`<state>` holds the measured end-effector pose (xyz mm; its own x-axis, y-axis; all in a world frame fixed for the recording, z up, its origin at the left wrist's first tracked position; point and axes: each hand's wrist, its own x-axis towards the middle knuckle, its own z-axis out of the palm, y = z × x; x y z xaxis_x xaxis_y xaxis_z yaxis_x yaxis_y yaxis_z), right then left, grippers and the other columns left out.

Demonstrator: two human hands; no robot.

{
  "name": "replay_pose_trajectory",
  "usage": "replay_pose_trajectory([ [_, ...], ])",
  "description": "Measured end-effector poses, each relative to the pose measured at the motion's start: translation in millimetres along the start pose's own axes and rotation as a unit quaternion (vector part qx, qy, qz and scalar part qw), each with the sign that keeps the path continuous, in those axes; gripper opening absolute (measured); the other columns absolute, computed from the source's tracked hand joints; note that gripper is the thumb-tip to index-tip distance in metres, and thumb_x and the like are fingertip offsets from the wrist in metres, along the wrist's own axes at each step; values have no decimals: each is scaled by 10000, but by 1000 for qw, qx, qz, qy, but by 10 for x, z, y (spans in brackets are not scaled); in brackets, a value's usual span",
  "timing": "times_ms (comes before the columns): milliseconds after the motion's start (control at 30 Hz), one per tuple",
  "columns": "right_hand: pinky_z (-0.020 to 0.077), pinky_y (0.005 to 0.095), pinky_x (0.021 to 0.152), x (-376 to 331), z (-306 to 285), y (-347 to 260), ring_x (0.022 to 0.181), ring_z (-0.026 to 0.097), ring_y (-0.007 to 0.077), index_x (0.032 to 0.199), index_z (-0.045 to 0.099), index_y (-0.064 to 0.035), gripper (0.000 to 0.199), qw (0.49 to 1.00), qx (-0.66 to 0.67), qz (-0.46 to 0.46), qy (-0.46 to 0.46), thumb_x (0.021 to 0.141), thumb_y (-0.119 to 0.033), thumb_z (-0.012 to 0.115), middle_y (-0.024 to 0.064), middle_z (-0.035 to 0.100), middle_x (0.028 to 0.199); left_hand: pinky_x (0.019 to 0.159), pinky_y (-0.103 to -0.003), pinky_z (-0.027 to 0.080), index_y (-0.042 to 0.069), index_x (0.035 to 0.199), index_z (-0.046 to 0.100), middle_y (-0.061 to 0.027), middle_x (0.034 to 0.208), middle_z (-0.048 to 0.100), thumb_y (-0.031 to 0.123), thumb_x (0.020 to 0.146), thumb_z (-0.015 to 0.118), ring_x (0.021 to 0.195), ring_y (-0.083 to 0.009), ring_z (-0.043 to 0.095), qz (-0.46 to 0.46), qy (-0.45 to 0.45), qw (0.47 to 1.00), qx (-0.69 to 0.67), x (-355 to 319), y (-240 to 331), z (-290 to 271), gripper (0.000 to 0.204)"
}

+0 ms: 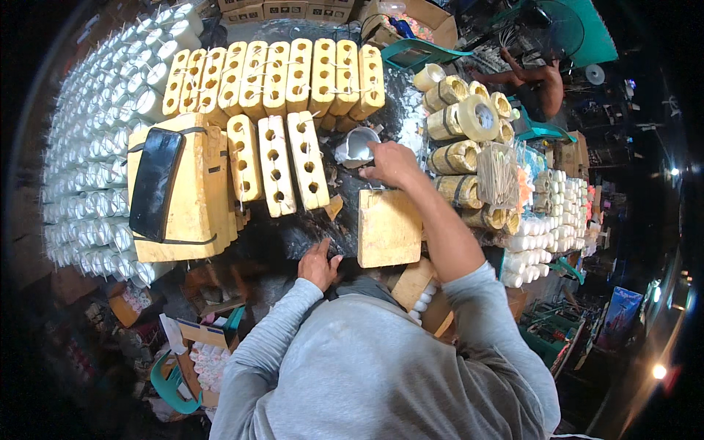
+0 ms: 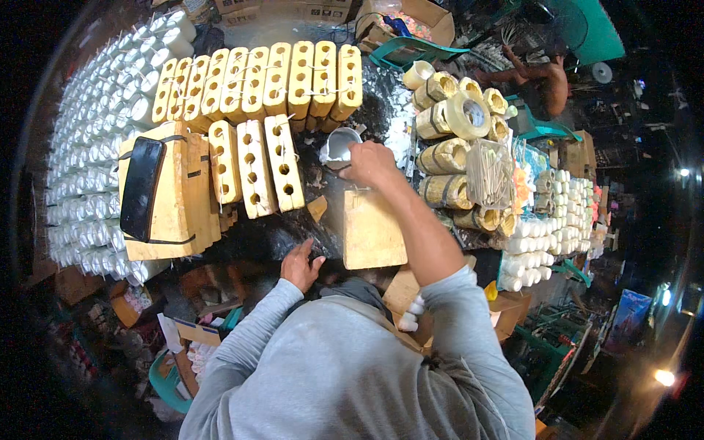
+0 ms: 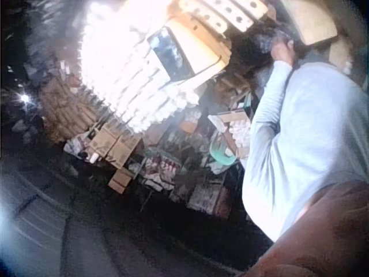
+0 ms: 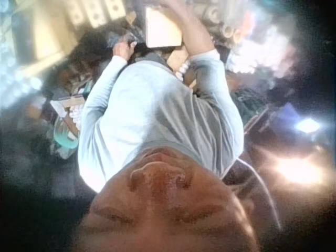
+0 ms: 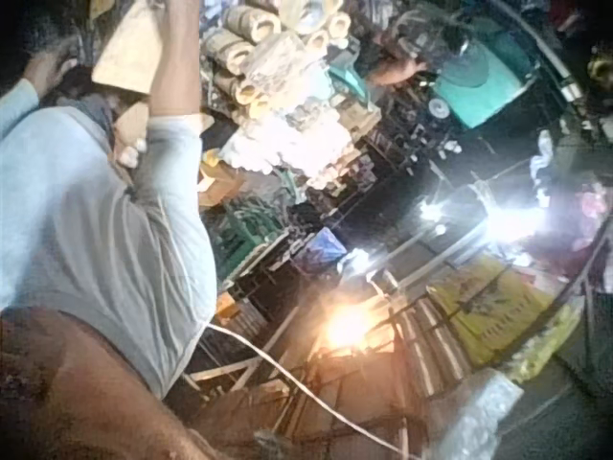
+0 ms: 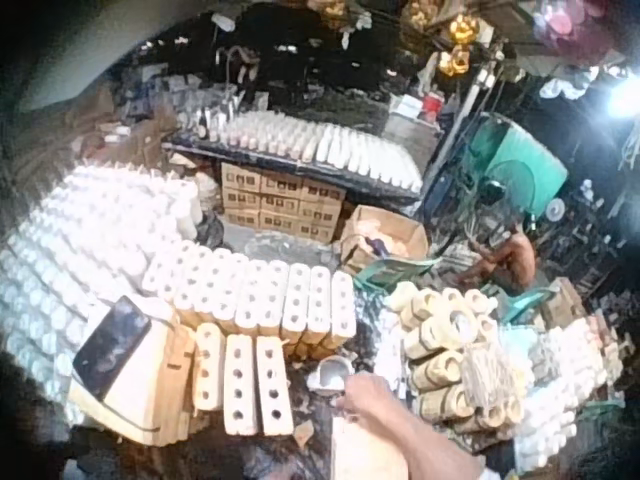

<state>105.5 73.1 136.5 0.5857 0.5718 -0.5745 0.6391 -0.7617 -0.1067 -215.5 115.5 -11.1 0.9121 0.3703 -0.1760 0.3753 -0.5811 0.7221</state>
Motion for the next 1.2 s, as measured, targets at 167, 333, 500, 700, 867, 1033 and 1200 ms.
replay_pose_trajectory([
  [167,536,483,1021,185,-147,211,1208,672,379,1382,660,-86,626,998,5,-63,24,859,-385,829,197,714,1304,837,-500,553,-9,1361,613,-209,1073,688,276,902,772,939,-422,673,7,15,992,-125,265,139,-31,563],
  [333,557,518,949,133,105,273,1119,691,411,1371,629,-64,605,995,-58,-80,13,866,-340,816,262,724,1123,883,-536,542,12,1391,586,-251,1118,672,281,923,739,1003,-453,659,67,53,990,-114,511,448,-159,561],
  [500,544,551,894,-26,559,291,1023,696,470,1437,577,-55,599,995,-4,-87,45,946,-355,744,279,723,1029,874,-563,553,14,1380,511,-306,1214,634,252,917,724,977,-499,678,25,-16,996,-81,761,684,-228,563],
  [700,549,564,830,-191,1012,284,953,697,450,1369,623,-60,415,983,110,-65,132,992,-233,626,259,722,1013,897,-531,560,11,1484,500,-319,1199,674,350,956,700,962,-517,695,-120,-33,973,-193,961,772,-141,658],
  [867,544,540,823,-174,1060,336,930,680,447,1334,618,-34,389,948,185,-67,251,994,-222,636,246,677,1034,992,-485,522,-77,1406,540,-329,1324,590,286,958,686,1150,-487,628,-30,8,988,-154,1067,873,-13,595],
  [1033,545,469,828,-88,910,691,910,682,351,1341,599,-8,495,901,280,38,330,910,-189,763,175,680,999,924,-505,547,-36,1372,582,-283,1147,666,280,942,707,1037,-456,668,-5,-6,999,-52,655,658,-25,548],
  [1200,555,428,799,267,1027,1048,845,687,288,1237,661,6,344,888,402,-27,221,953,-171,739,171,676,1002,867,-508,562,-5,1378,594,-234,1087,704,303,943,721,980,-415,695,-90,-58,994,34,240,307,-91,548],
])
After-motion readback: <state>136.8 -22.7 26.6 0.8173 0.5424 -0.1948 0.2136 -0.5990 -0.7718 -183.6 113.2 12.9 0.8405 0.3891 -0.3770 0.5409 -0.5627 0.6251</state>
